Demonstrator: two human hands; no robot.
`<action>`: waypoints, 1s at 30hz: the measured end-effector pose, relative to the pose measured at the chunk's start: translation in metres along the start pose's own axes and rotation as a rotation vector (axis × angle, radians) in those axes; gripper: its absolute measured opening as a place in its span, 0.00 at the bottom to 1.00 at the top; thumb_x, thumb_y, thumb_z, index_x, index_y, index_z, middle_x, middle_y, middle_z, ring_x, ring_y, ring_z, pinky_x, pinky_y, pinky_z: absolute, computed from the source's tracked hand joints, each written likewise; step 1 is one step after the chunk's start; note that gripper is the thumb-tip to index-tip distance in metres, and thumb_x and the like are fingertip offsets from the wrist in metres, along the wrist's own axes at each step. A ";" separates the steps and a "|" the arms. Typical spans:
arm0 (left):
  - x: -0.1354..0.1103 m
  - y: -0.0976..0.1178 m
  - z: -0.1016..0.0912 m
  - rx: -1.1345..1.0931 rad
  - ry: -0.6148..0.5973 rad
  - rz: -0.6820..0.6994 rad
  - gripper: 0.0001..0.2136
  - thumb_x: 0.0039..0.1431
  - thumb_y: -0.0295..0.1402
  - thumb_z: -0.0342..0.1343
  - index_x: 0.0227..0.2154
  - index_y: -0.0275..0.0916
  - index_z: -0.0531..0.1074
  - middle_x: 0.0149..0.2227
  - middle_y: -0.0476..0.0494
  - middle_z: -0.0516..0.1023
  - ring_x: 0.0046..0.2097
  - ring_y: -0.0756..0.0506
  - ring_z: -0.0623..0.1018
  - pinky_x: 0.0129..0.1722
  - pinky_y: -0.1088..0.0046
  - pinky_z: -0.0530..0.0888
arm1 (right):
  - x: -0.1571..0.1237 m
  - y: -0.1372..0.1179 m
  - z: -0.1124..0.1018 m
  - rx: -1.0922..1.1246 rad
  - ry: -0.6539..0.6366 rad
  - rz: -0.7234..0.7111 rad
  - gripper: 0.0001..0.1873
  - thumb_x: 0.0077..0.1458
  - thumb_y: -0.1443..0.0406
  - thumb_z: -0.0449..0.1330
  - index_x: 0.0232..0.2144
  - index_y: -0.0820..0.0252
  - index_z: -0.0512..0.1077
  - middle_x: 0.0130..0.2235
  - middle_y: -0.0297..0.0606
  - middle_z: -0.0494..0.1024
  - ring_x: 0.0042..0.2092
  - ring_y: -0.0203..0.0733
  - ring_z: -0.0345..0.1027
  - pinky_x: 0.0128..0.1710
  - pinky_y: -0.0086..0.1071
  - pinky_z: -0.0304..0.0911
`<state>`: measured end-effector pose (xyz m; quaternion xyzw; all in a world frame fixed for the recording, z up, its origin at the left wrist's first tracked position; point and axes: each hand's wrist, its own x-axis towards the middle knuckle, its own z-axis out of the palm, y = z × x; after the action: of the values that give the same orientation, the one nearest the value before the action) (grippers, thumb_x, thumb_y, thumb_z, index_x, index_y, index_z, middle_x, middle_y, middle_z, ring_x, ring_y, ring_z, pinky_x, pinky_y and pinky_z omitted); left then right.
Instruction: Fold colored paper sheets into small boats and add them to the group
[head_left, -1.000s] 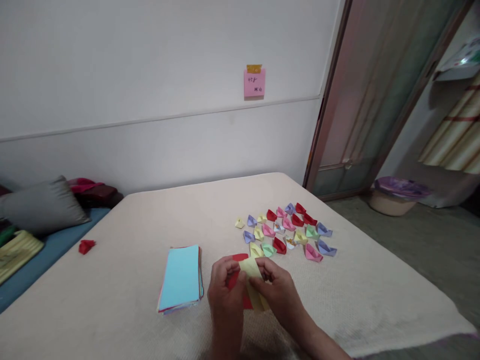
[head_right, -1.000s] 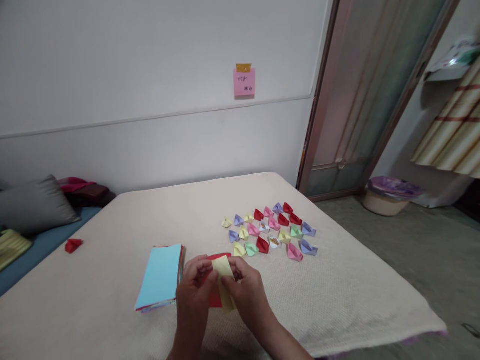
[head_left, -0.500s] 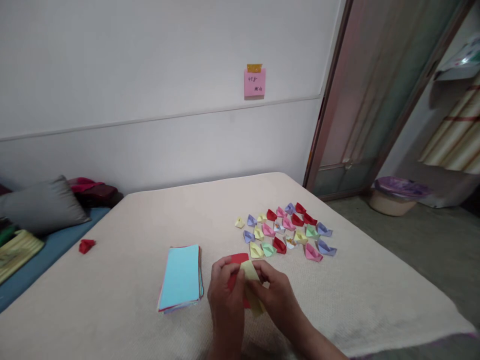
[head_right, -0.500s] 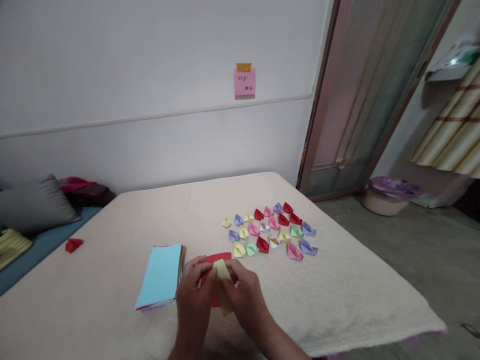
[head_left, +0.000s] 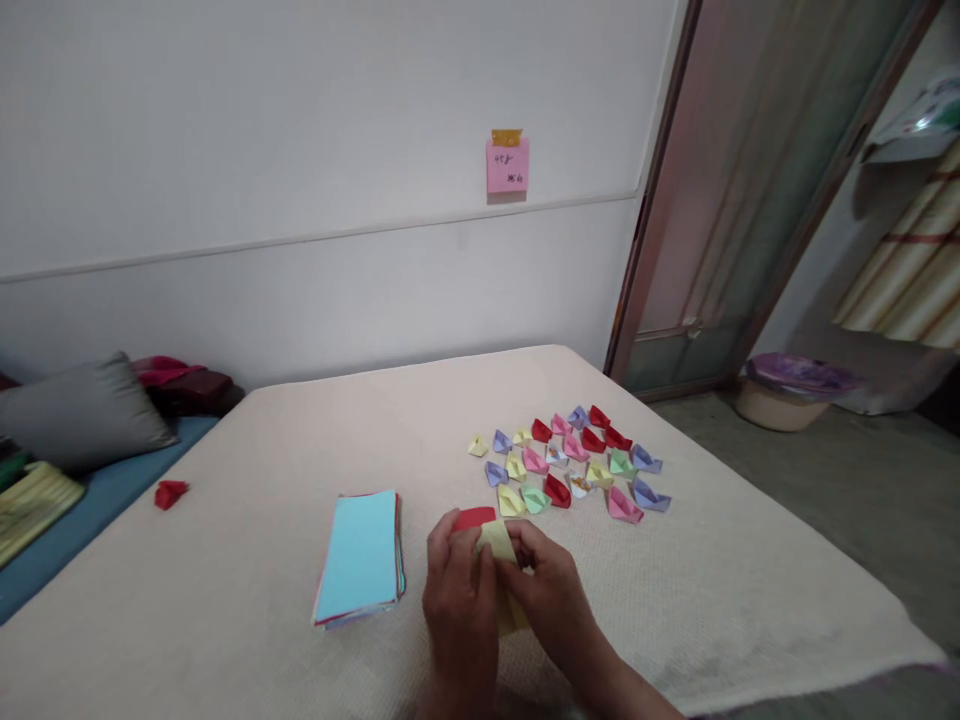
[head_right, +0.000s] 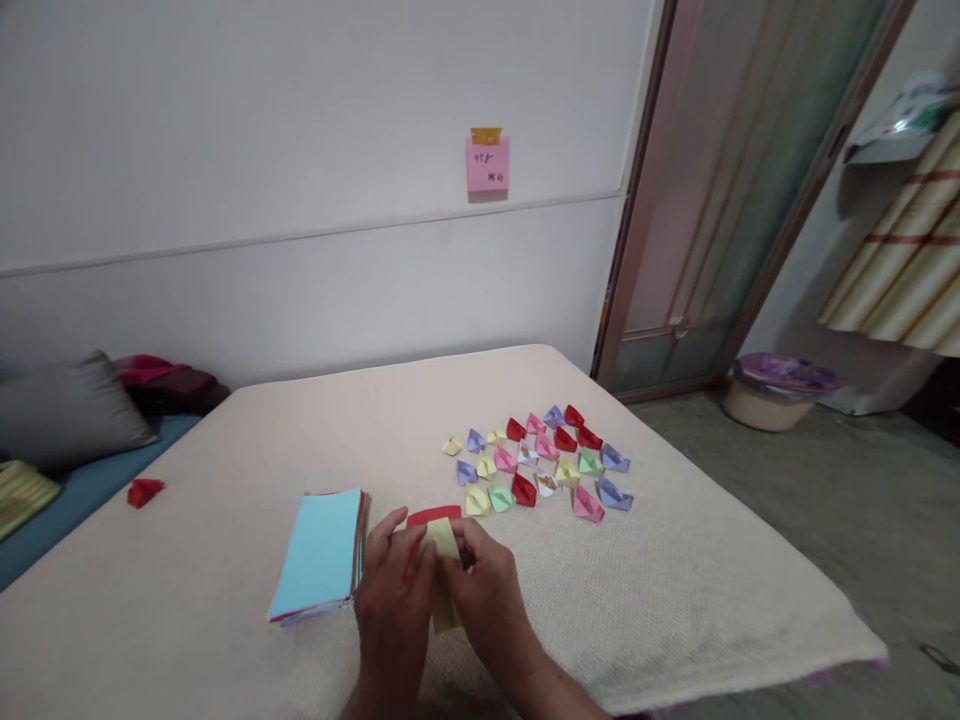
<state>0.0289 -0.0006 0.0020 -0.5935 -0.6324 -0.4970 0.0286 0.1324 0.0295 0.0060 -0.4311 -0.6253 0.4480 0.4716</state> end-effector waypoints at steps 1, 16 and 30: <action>-0.001 -0.001 0.001 0.004 0.008 0.018 0.08 0.59 0.26 0.48 0.36 0.38 0.72 0.51 0.37 0.68 0.54 0.41 0.69 0.50 0.64 0.69 | 0.000 0.000 0.000 0.001 0.004 -0.001 0.05 0.49 0.70 0.57 0.30 0.58 0.71 0.27 0.31 0.76 0.28 0.36 0.64 0.28 0.25 0.59; 0.007 0.003 -0.003 -0.211 -0.063 -0.214 0.06 0.56 0.30 0.51 0.31 0.40 0.74 0.45 0.42 0.72 0.48 0.42 0.73 0.47 0.64 0.70 | -0.001 -0.003 0.003 0.001 -0.013 -0.008 0.05 0.51 0.70 0.56 0.31 0.59 0.71 0.27 0.31 0.76 0.28 0.36 0.64 0.29 0.25 0.59; 0.025 -0.019 -0.012 -0.621 -0.328 -0.586 0.08 0.48 0.33 0.57 0.19 0.37 0.74 0.30 0.46 0.76 0.34 0.45 0.73 0.34 0.72 0.67 | 0.005 0.007 -0.002 0.129 -0.167 0.063 0.13 0.44 0.73 0.56 0.35 0.59 0.70 0.28 0.30 0.74 0.29 0.36 0.66 0.28 0.26 0.59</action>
<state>0.0004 0.0129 0.0124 -0.4408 -0.5910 -0.5497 -0.3928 0.1342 0.0364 0.0004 -0.3806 -0.6184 0.5362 0.4303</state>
